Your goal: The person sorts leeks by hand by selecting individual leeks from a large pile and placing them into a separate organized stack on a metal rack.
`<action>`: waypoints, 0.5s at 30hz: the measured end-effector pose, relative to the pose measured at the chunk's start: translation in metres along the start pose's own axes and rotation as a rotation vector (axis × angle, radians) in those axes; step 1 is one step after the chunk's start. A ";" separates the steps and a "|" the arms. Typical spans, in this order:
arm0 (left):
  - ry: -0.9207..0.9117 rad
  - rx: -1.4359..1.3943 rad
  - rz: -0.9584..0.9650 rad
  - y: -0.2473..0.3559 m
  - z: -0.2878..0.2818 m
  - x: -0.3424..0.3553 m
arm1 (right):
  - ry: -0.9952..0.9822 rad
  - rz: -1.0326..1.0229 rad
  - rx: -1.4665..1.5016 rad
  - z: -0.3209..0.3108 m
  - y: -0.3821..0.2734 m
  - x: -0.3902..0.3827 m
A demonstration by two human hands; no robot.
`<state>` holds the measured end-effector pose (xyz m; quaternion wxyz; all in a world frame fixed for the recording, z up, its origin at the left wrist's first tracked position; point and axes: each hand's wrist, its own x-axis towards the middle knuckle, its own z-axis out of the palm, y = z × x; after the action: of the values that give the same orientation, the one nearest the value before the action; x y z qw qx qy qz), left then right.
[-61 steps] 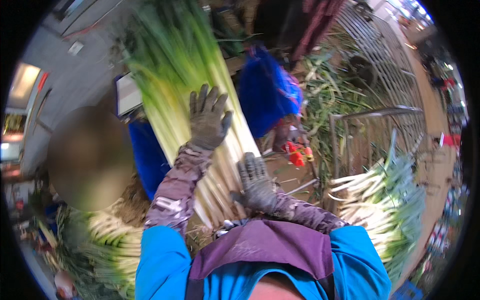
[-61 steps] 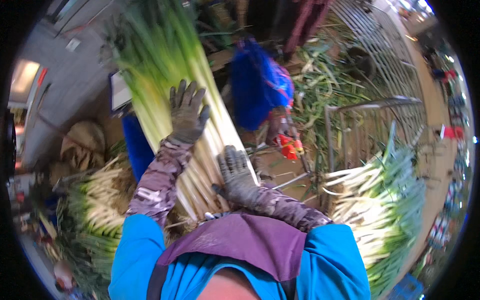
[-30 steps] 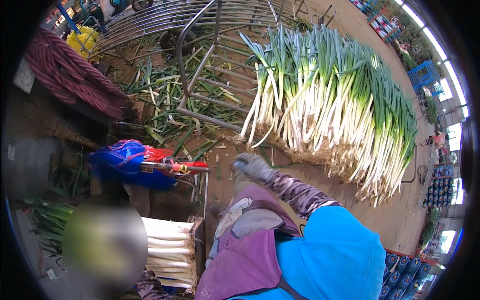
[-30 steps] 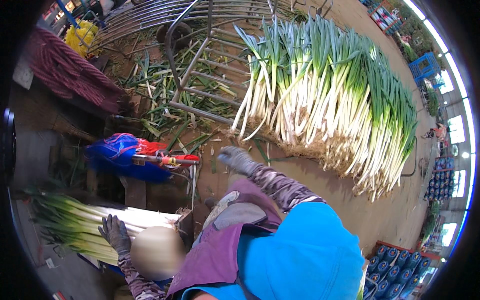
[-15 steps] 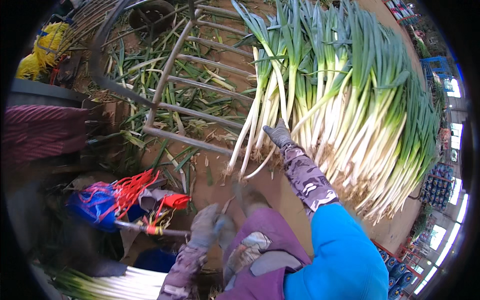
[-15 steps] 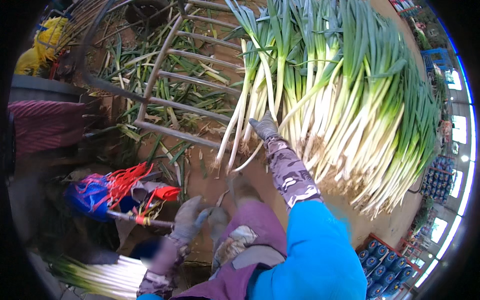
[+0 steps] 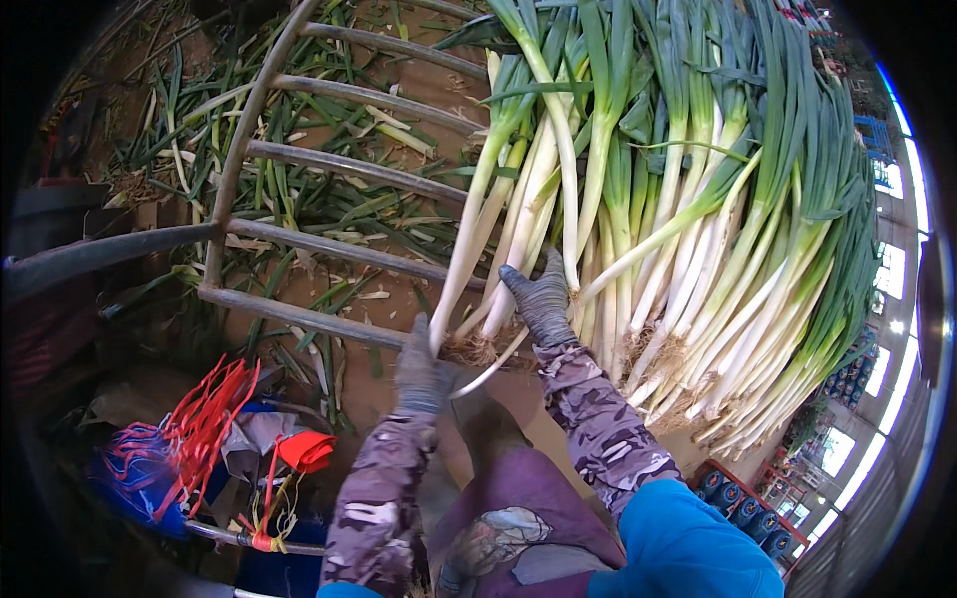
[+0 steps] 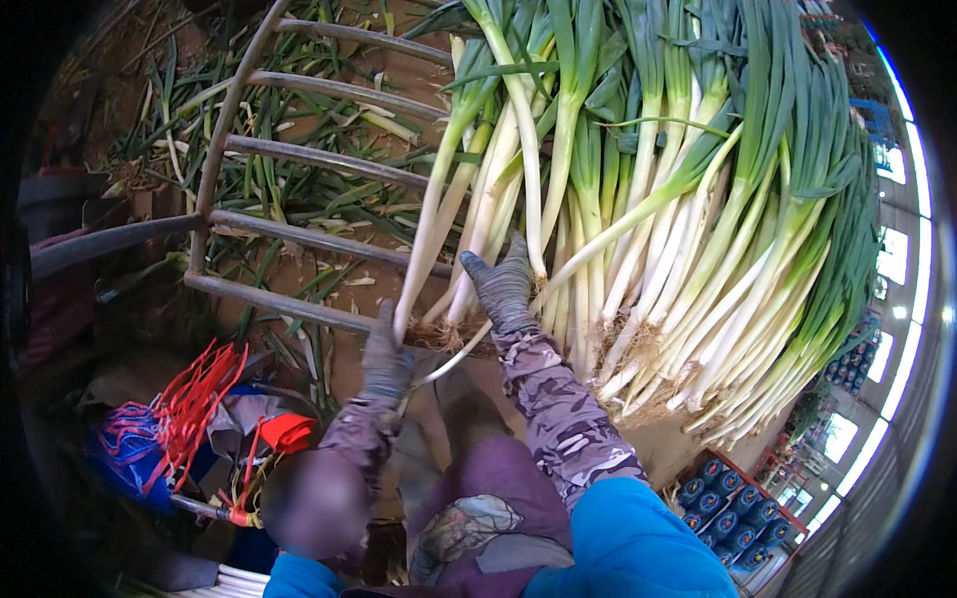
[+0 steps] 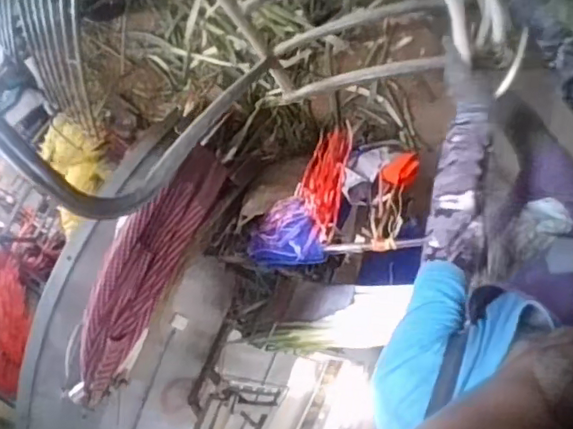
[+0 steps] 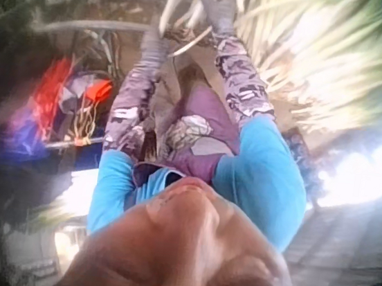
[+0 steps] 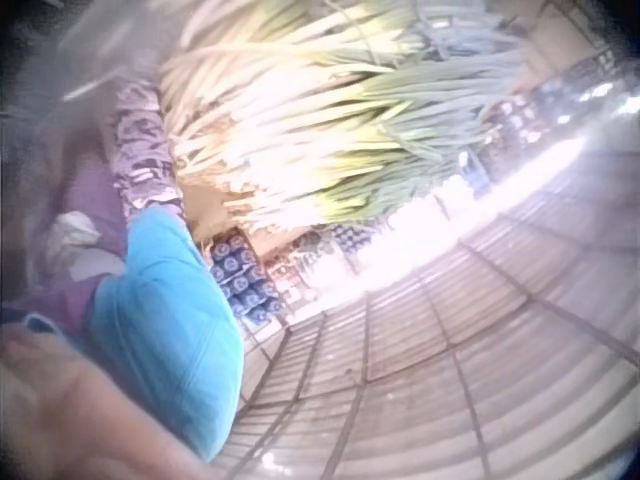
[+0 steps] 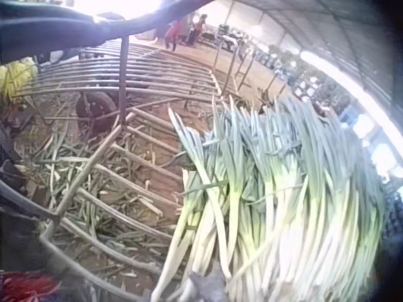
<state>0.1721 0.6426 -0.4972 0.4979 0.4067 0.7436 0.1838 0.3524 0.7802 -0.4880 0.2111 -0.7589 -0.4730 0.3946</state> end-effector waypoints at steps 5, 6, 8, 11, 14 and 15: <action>-0.121 -0.400 0.100 -0.037 -0.048 0.026 | -0.232 0.207 0.551 0.020 -0.009 0.004; -0.137 -0.372 0.102 -0.036 -0.056 0.028 | -0.331 0.335 0.758 0.018 -0.034 0.002; -0.213 -0.432 0.022 -0.016 -0.067 0.029 | -0.383 0.485 0.833 0.014 -0.039 0.006; -0.244 -0.355 0.138 -0.002 -0.068 0.017 | -0.512 0.443 1.089 0.001 -0.046 0.003; -0.387 -0.465 0.069 0.046 -0.069 -0.014 | -0.540 0.303 0.820 -0.013 -0.053 0.003; -0.384 -0.474 0.069 0.056 -0.064 -0.022 | -0.568 0.335 0.661 -0.022 -0.069 0.002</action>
<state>0.1430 0.6673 -0.4183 0.7040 0.3313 0.5579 0.2888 0.3319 0.8150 -0.4277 0.2371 -0.5787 -0.2317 0.7451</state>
